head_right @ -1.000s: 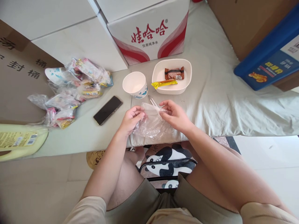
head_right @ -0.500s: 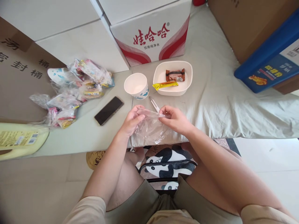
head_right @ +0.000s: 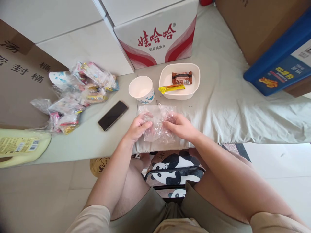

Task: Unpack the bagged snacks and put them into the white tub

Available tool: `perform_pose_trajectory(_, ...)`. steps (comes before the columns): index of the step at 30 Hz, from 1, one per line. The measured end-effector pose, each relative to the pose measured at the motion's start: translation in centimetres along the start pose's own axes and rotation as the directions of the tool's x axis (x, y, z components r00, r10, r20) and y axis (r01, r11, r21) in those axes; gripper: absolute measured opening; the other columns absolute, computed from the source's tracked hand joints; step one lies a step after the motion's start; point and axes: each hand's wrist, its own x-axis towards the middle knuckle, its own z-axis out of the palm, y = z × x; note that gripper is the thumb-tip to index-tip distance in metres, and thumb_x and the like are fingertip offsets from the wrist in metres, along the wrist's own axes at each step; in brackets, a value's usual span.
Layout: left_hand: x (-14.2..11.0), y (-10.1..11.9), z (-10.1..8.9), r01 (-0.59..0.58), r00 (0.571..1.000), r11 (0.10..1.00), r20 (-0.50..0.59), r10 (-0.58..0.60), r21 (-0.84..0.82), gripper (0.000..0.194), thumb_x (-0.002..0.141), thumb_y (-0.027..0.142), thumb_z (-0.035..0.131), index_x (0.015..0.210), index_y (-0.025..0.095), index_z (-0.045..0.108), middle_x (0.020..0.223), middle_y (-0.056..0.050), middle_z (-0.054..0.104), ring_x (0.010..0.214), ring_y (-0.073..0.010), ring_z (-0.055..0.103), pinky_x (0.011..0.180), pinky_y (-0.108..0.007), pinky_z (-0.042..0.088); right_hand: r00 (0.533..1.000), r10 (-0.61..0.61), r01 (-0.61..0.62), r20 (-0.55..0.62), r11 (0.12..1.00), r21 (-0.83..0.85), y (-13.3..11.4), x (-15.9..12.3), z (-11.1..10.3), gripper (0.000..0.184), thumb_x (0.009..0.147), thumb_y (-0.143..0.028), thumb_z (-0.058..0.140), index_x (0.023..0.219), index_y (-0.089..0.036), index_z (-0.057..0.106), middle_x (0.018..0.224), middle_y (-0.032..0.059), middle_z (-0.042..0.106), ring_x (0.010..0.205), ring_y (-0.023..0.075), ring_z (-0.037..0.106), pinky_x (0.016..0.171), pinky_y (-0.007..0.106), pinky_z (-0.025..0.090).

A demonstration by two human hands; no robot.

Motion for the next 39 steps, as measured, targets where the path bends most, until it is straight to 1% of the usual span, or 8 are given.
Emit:
perform_pose_trajectory(4,-0.2,0.4,-0.1,0.022,0.998,0.994,-0.051,-0.028,-0.107,0.046,0.071,0.045,0.075,0.107,0.021,0.058,0.055,0.005,0.063,0.044,-0.0135,0.057,0.044,-0.024,0.041,0.998,-0.024,0.034,-0.065,0.987,0.154,-0.4,-0.1,0.2,0.032,0.076,-0.045,0.071,0.094,-0.024,0.056,0.061,-0.0041,0.059,0.051,0.0126,0.052,0.05,0.027,0.042)
perform_pose_trajectory(10,-0.2,1.2,-0.4,-0.001,0.999,0.95,-0.049,-0.015,-0.312,0.034,0.066,0.05,0.068,0.063,0.019,0.053,0.058,0.001,0.054,0.049,-0.0117,0.05,0.047,-0.027,0.042,0.998,-0.056,0.055,-0.009,0.922,0.384,-1.2,-0.5,-0.4,0.029,0.071,-0.051,0.062,0.077,-0.023,0.059,0.063,0.0004,0.054,0.055,0.0157,0.051,0.053,0.031,0.041)
perform_pose_trajectory(17,0.6,0.3,-0.1,-0.114,0.983,0.986,-0.157,0.094,-0.124,0.038,0.063,0.034,0.081,0.077,0.02,0.049,0.071,0.005,0.052,0.059,-0.0074,0.048,0.058,-0.021,0.041,0.986,-0.032,0.051,-0.164,0.992,0.113,-0.1,0.2,-0.4,0.034,0.069,-0.04,0.074,0.087,-0.024,0.051,0.067,-0.0053,0.053,0.055,0.0111,0.047,0.053,0.025,0.037)
perform_pose_trajectory(21,1.2,-0.2,-0.1,-0.268,0.877,0.962,-0.401,0.265,0.05,0.039,0.063,0.03,0.082,0.084,0.021,0.051,0.084,0.002,0.057,0.075,-0.01,0.057,0.072,-0.023,0.047,0.93,-0.087,0.07,-0.358,0.996,-0.06,-0.1,0.4,-0.4,0.044,0.066,-0.03,0.074,0.102,-0.025,0.05,0.075,-0.0042,0.061,0.058,0.0132,0.052,0.057,0.028,0.041)
perform_pose_trajectory(28,0.3,-0.4,1.2,-0.147,0.988,0.988,0.054,0.145,0.037,0.045,0.063,0.039,0.087,0.096,0.019,0.062,0.096,-0.005,0.066,0.092,-0.017,0.063,0.083,-0.028,0.049,0.974,-0.208,0.193,-0.089,0.97,-0.149,-0.6,-0.2,0.2,0.018,0.075,-0.035,0.067,0.076,-0.021,0.056,0.068,-0.0022,0.058,0.063,0.0129,0.05,0.061,0.028,0.04)
perform_pose_trajectory(31,0.1,-0.2,1.6,-0.116,0.992,0.993,0.047,0.116,-0.01,0.041,0.066,0.043,0.085,0.089,0.019,0.062,0.085,-0.002,0.065,0.08,-0.0141,0.062,0.076,-0.027,0.049,0.981,-0.195,0.194,-0.001,0.976,-0.104,-0.4,-0.3,0.5,0.019,0.077,-0.038,0.067,0.082,-0.021,0.058,0.071,-0.0015,0.06,0.062,0.0125,0.049,0.061,0.027,0.041)
perform_pose_trajectory(36,0.1,-0.1,1.1,-0.111,0.994,0.989,-0.001,0.112,-0.097,0.037,0.064,0.042,0.085,0.08,0.017,0.062,0.072,0.002,0.062,0.063,-0.009,0.055,0.062,-0.022,0.045,0.949,-0.24,0.228,-0.204,0.97,-0.081,0.1,0.2,0.5,0.031,0.071,-0.036,0.074,0.095,-0.022,0.058,0.095,0.004,0.065,0.084,0.0178,0.06,0.071,0.029,0.048)
perform_pose_trajectory(39,0.0,-0.2,0.9,-0.105,0.994,0.982,0.011,0.108,-0.157,0.037,0.063,0.04,0.086,0.081,0.017,0.063,0.073,0.001,0.064,0.063,-0.0091,0.056,0.062,-0.022,0.046,0.986,-0.133,0.132,-0.101,0.991,-0.017,0.2,0.3,0.4,0.037,0.07,-0.037,0.075,0.099,-0.022,0.057,0.09,0.0025,0.063,0.071,0.0151,0.057,0.06,0.028,0.047)
